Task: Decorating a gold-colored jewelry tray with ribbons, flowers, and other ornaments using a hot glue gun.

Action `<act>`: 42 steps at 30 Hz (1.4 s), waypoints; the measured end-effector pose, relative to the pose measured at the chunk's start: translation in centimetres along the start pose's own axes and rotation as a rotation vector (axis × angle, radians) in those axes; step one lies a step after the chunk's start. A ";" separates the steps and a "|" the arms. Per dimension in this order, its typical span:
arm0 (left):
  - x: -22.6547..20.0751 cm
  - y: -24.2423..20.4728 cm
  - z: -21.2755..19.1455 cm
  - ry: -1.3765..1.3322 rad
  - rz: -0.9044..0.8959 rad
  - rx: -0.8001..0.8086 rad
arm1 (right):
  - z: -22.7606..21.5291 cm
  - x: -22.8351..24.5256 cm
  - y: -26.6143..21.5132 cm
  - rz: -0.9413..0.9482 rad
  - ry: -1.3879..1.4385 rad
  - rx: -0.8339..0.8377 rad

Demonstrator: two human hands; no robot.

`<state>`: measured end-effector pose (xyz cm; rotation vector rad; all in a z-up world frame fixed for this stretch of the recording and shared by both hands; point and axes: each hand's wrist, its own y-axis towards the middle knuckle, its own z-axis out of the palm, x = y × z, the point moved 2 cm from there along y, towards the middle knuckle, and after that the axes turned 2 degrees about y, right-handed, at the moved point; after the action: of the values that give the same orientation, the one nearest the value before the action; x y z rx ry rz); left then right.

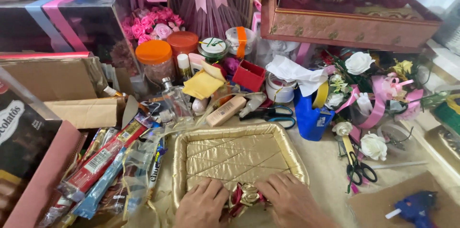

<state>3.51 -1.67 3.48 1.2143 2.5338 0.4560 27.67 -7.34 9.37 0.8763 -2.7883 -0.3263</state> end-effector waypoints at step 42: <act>0.1 -0.9 3.0 0.091 -0.017 -0.086 | -4.6 -19.5 15.4 0.607 -0.460 0.658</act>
<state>4.02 -1.63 0.40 1.1653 2.5692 0.6226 36.21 15.59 15.46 -0.0261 -3.4568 0.5860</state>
